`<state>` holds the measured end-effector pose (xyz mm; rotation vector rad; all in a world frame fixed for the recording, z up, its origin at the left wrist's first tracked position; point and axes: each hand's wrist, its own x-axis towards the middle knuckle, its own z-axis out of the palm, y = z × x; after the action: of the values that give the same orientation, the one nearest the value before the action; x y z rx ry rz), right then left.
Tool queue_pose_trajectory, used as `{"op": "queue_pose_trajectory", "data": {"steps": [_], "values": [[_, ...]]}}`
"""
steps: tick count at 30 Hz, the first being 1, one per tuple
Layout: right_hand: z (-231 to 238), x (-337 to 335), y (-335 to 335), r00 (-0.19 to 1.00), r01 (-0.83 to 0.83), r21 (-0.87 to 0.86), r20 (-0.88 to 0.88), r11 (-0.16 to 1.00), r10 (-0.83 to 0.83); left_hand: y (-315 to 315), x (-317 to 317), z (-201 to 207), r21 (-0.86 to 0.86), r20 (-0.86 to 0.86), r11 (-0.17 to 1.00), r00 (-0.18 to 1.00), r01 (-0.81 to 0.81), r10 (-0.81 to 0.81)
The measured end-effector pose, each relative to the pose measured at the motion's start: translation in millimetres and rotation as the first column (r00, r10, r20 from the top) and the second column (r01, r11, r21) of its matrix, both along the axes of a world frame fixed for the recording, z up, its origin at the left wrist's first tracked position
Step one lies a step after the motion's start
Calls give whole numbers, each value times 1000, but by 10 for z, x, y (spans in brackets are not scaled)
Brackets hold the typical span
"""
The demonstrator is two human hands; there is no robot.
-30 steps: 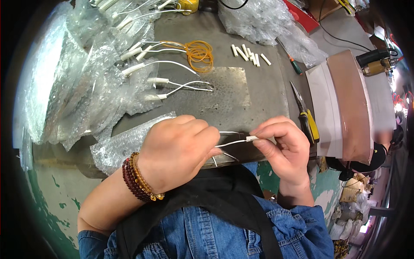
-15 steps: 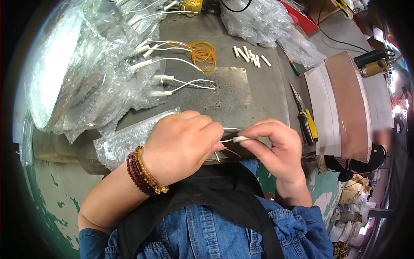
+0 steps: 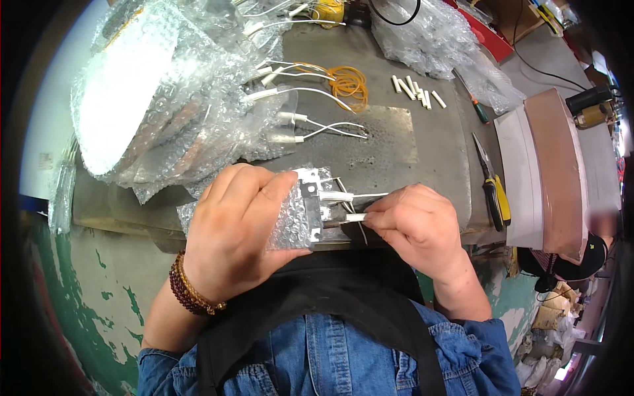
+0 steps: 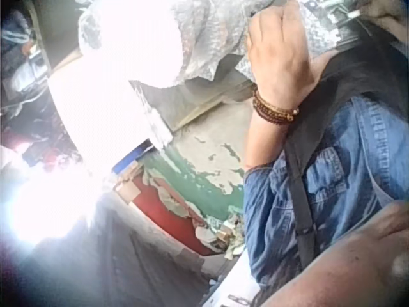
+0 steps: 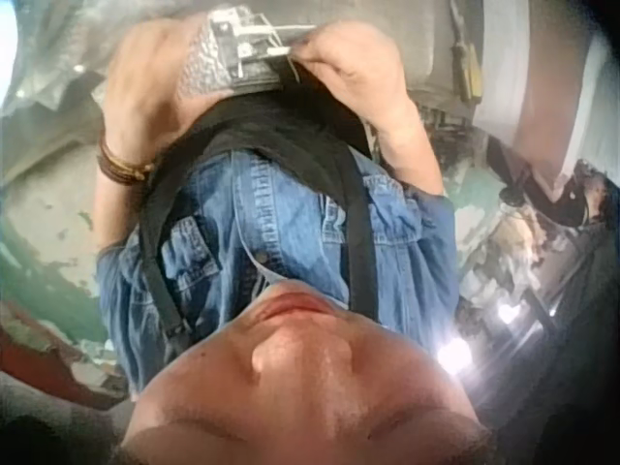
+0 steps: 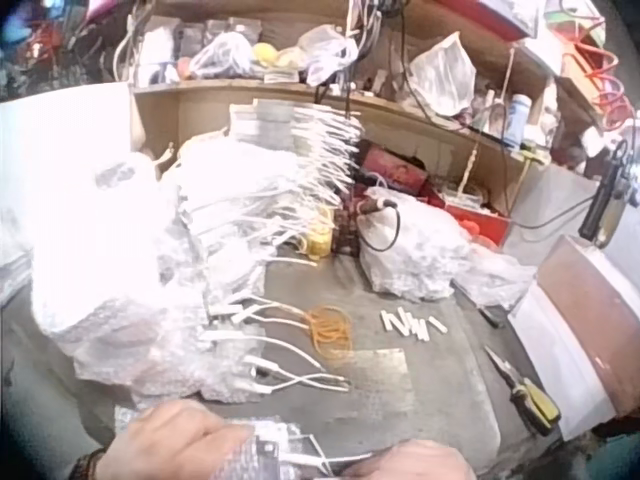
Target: Assembling LED light components by inserting wires into housings and using pliers.
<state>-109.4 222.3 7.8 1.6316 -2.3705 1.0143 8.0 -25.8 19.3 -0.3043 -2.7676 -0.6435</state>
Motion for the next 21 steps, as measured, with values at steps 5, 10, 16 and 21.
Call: {"op": "queue_pose_trajectory", "data": {"steps": [5,10,16,21], "values": [[23,-11,-16,991,-38,-117,119,992,52,43,23,141,17,-58,1000,998,15,-14],[20,-9,34,988,-49,-189,134,981,75,72,87,229,70,-12,997,999,39,-39],[68,75,97,972,-21,-186,224,982,63,110,118,261,20,-50,999,998,28,-27],[115,73,130,958,2,-217,279,976,60,145,118,251,-1,-93,999,995,44,-44]]}}
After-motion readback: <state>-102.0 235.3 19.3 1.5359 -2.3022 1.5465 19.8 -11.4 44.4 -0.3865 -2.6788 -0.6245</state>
